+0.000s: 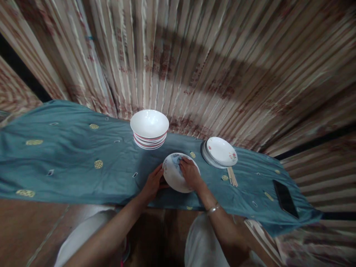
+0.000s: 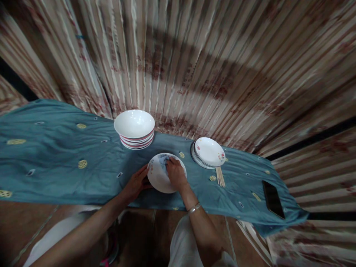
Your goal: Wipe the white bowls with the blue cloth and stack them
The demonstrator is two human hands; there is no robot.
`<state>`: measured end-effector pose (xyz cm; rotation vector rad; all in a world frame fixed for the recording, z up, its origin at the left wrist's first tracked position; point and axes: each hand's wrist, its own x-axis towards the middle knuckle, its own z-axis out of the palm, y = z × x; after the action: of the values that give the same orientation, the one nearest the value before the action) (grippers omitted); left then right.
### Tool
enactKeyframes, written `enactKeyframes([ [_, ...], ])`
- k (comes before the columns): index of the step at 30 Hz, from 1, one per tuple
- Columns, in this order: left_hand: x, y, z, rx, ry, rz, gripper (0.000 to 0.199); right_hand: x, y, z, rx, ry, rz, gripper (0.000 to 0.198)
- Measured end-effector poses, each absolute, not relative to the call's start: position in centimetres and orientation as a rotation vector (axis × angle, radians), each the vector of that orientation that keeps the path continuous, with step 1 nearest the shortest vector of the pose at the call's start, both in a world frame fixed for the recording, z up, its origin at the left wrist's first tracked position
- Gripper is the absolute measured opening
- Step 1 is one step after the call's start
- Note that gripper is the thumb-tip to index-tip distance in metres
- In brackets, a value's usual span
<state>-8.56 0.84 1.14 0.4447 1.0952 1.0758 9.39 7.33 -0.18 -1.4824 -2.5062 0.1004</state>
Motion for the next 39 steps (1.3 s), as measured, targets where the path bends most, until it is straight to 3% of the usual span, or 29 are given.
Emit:
enactKeyframes([
  [15,-8.9,0.8,0.0,0.521,1.037,1.085,0.057,11.5,3.8,1.7,-1.684,-2.488,0.226,0.029],
  [39,-8.7,0.8,-0.4,0.544,1.016,1.130,0.063,8.4,0.1,2.7,-1.416,-2.484,0.572,0.035],
])
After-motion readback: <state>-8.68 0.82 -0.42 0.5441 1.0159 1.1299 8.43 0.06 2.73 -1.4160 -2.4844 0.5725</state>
